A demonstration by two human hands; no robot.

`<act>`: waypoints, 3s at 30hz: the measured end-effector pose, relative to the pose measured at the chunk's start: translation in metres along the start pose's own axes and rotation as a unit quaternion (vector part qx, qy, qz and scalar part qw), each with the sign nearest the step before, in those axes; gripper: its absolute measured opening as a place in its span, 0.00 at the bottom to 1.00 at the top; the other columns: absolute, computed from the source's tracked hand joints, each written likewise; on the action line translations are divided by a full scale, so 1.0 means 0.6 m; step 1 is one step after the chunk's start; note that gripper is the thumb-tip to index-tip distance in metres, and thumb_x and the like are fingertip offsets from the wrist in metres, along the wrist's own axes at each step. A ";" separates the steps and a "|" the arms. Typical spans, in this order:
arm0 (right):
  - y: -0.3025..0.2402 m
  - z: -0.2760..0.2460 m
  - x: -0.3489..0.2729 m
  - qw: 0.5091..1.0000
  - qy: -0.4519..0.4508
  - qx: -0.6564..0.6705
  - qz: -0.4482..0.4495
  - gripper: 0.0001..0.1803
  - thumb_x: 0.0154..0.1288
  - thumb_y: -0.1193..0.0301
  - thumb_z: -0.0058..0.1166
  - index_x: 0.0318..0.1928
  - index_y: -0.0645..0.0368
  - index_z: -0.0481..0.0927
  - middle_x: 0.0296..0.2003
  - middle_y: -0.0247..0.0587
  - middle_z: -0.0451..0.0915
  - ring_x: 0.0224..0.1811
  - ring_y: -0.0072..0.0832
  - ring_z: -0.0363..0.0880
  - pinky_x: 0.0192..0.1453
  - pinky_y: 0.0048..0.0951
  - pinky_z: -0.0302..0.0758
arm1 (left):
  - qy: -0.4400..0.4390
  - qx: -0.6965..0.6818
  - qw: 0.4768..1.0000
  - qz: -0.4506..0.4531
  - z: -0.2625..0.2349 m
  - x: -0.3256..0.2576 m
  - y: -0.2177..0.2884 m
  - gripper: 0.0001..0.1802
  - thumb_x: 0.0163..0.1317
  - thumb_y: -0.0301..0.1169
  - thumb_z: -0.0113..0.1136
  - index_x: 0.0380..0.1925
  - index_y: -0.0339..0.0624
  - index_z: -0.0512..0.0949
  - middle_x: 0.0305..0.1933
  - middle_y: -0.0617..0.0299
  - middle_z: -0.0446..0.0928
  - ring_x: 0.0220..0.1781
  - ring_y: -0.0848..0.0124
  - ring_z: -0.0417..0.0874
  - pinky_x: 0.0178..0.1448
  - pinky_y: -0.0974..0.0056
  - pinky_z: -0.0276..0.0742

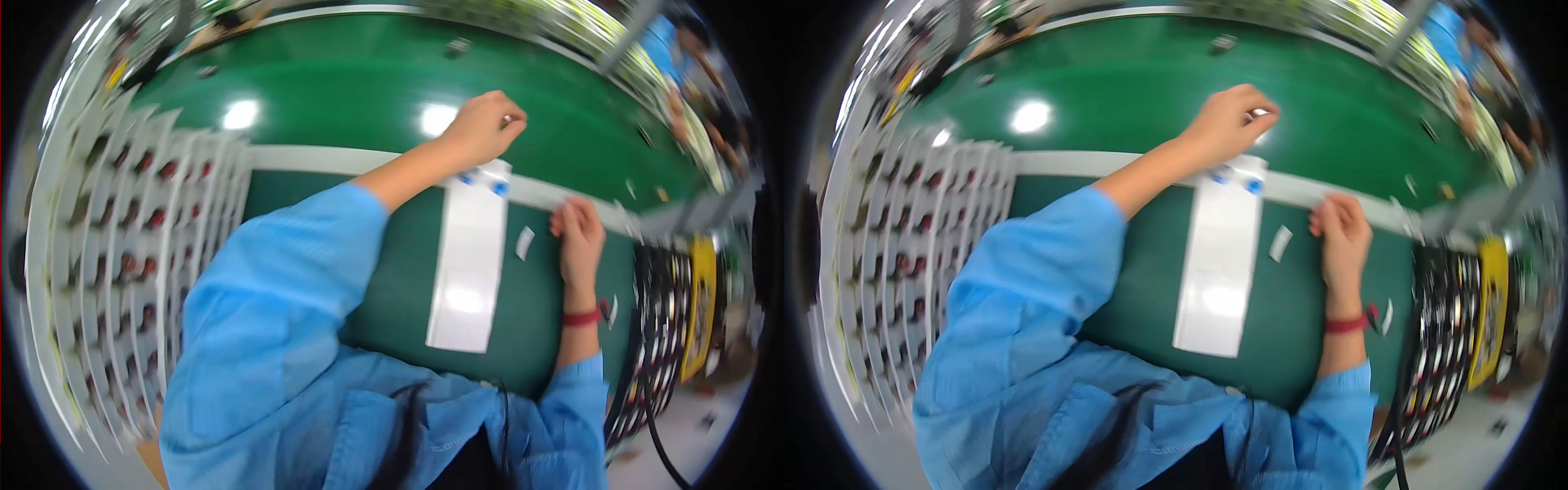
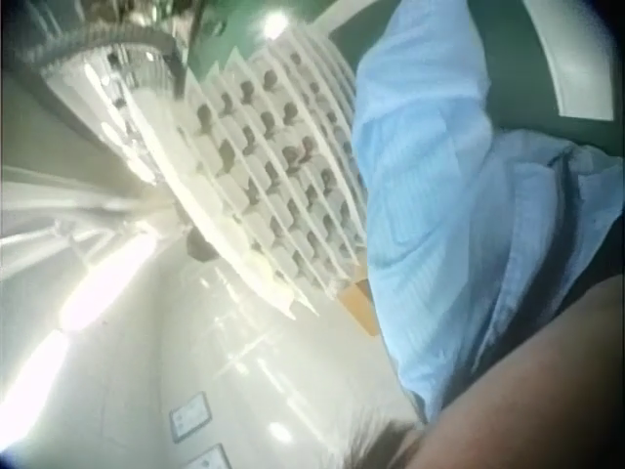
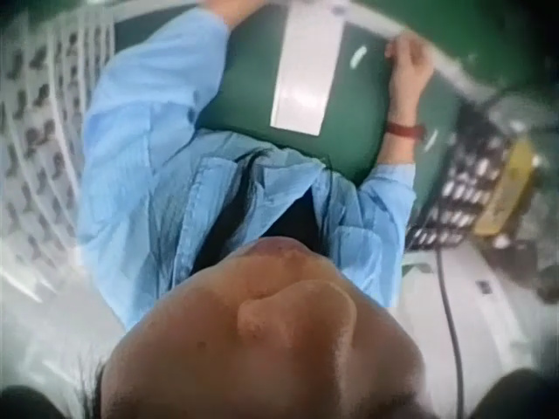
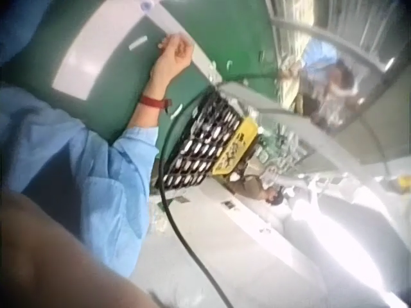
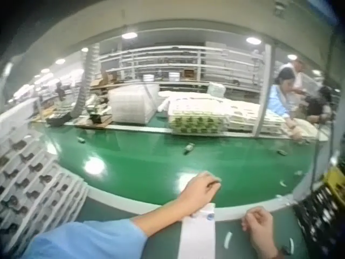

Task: The person assembles electronic components by attaching batteries and wires to plastic housings by hand.

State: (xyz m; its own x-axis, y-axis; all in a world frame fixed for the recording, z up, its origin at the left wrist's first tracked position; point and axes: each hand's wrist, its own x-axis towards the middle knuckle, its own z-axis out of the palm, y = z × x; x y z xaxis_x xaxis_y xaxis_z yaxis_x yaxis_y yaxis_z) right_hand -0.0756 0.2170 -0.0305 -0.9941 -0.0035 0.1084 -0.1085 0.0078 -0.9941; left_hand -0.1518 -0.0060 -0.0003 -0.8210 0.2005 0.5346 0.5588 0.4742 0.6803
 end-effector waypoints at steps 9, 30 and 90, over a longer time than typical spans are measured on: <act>-0.142 -0.222 -0.170 0.875 0.127 -0.437 -0.168 0.05 0.54 0.75 0.54 0.33 0.60 0.77 0.23 0.41 0.77 0.25 0.24 0.76 0.30 0.23 0.72 | -0.244 -0.017 0.941 0.232 0.041 -0.195 0.160 0.09 0.48 0.23 0.59 0.32 0.37 0.76 0.37 0.56 0.74 0.41 0.60 0.74 0.47 0.62 0.70; -0.067 -0.579 -0.036 0.703 0.168 -0.689 0.052 0.07 0.48 0.75 0.50 0.30 0.61 0.77 0.33 0.55 0.77 0.37 0.48 0.76 0.41 0.39 0.73 | -0.246 0.002 0.958 0.148 0.049 -0.195 0.171 0.09 0.47 0.23 0.59 0.31 0.38 0.78 0.38 0.59 0.74 0.40 0.63 0.74 0.46 0.63 0.71; -0.115 0.089 -0.214 0.786 -0.237 -0.428 -0.377 0.14 0.40 0.85 0.52 0.31 0.64 0.69 0.28 0.48 0.70 0.31 0.41 0.72 0.37 0.31 0.72 | -0.173 -0.455 0.829 -0.274 0.005 -0.164 0.059 0.15 0.58 0.24 0.51 0.45 0.25 0.71 0.38 0.49 0.77 0.39 0.68 0.80 0.46 0.71 0.77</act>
State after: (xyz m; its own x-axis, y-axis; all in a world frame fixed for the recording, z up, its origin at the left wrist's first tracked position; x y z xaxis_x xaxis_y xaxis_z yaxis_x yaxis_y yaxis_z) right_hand 0.0594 0.1634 0.0240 -0.5550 -0.7008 0.4482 -0.8308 0.4941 -0.2562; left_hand -0.0517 -0.0063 -0.0306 -0.8771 0.4780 -0.0482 -0.1813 -0.2364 0.9546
